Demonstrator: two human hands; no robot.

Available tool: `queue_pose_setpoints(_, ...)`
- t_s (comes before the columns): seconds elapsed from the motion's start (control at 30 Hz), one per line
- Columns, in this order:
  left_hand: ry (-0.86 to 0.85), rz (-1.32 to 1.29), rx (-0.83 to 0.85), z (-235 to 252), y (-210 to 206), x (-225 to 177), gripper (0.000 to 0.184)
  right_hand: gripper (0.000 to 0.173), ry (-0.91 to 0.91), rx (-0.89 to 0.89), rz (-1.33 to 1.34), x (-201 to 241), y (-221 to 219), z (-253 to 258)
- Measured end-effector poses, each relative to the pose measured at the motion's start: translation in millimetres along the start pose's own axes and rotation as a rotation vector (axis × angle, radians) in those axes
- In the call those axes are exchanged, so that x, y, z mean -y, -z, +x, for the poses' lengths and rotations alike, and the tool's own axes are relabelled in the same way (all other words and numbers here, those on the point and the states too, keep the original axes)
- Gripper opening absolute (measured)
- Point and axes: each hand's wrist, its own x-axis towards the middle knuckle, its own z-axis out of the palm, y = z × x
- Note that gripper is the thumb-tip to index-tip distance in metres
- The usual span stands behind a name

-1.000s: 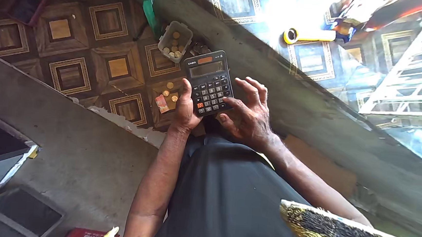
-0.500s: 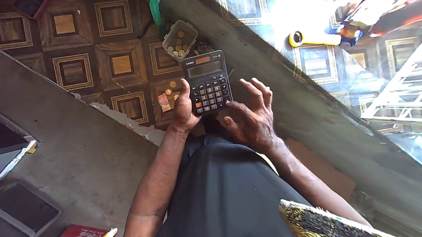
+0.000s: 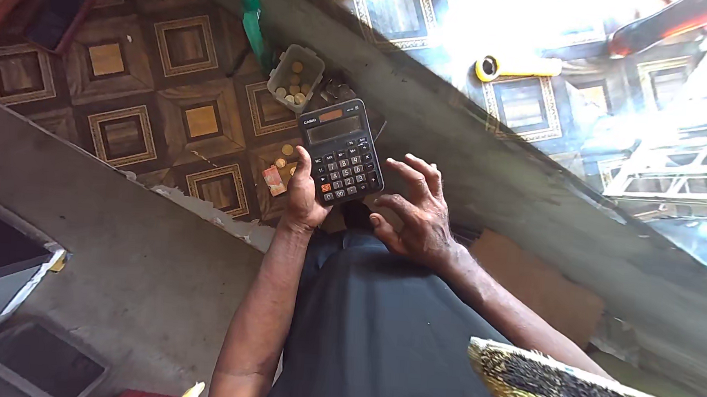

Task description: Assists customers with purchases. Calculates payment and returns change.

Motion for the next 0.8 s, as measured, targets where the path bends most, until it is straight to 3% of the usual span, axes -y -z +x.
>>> queue_pose_setpoints(0.8,-0.013,-0.018,0.022,-4.1,5.6,2.4,0.069,0.031,-0.076,-0.009,-0.005,-8.1,7.3,-0.7)
